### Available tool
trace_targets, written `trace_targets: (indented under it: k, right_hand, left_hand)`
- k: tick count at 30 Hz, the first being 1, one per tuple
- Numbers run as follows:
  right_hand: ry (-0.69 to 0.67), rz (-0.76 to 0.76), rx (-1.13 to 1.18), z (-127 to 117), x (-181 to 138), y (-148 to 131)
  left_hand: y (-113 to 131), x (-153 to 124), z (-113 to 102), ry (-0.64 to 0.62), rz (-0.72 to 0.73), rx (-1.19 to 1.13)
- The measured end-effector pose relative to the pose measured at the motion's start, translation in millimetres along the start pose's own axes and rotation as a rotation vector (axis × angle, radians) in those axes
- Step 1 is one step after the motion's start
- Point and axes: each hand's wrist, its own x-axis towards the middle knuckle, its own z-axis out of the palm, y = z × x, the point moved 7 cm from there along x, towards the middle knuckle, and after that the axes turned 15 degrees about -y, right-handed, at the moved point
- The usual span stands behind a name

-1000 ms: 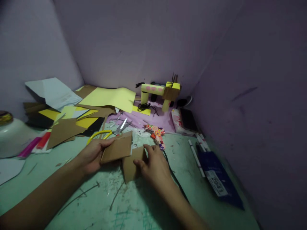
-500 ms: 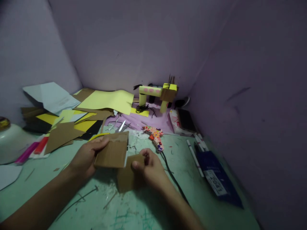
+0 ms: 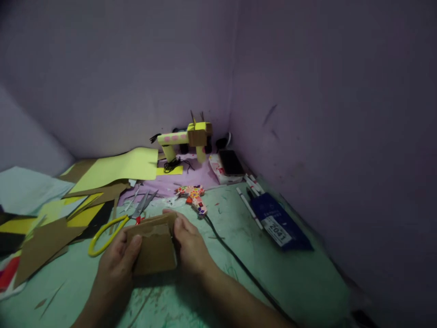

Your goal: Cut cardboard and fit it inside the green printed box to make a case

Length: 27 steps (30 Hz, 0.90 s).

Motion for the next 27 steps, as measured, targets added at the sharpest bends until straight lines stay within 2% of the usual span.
trace_targets:
  k: [7,12,14,17,20,22,25,27]
  right_hand:
    - [-0.158,0.13,0.204,19.7,1.8,5.8]
    - [-0.281,0.106,0.243,32.4,1.2,1.5]
    - [-0.298,0.099,0.208,32.7,-1.6,1.6]
    - [-0.338,0.068,0.034,31.6,-6.6,3.2]
    - [-0.273,0.046,-0.139,25.3,-9.6,5.3]
    - [-0.245,0.023,-0.167,23.7,-10.4,4.2]
    - [-0.324,-0.022,-0.145,29.4,-10.8,0.9]
    - [-0.327,-0.024,-0.187,29.4,-10.8,1.8]
  left_hand:
    - [1.2,-2.1,0.9,0.032,-0.005,-0.002]
    - [6.0,-5.4,-0.7,0.158,-0.007,-0.084]
    - [8.7,-8.2,-0.8,0.196,-0.019,-0.095]
    - [11.6,-12.4,-2.3,0.241,-0.018,-0.061]
    - [8.3,-13.8,-3.2,0.256,-0.014,-0.049]
    - [4.8,-13.9,-4.0,0.269,-0.004,-0.055]
    - [2.0,-13.5,-4.3,0.282,0.012,-0.065]
    - [2.1,-13.3,-3.7,0.279,0.008,-0.062]
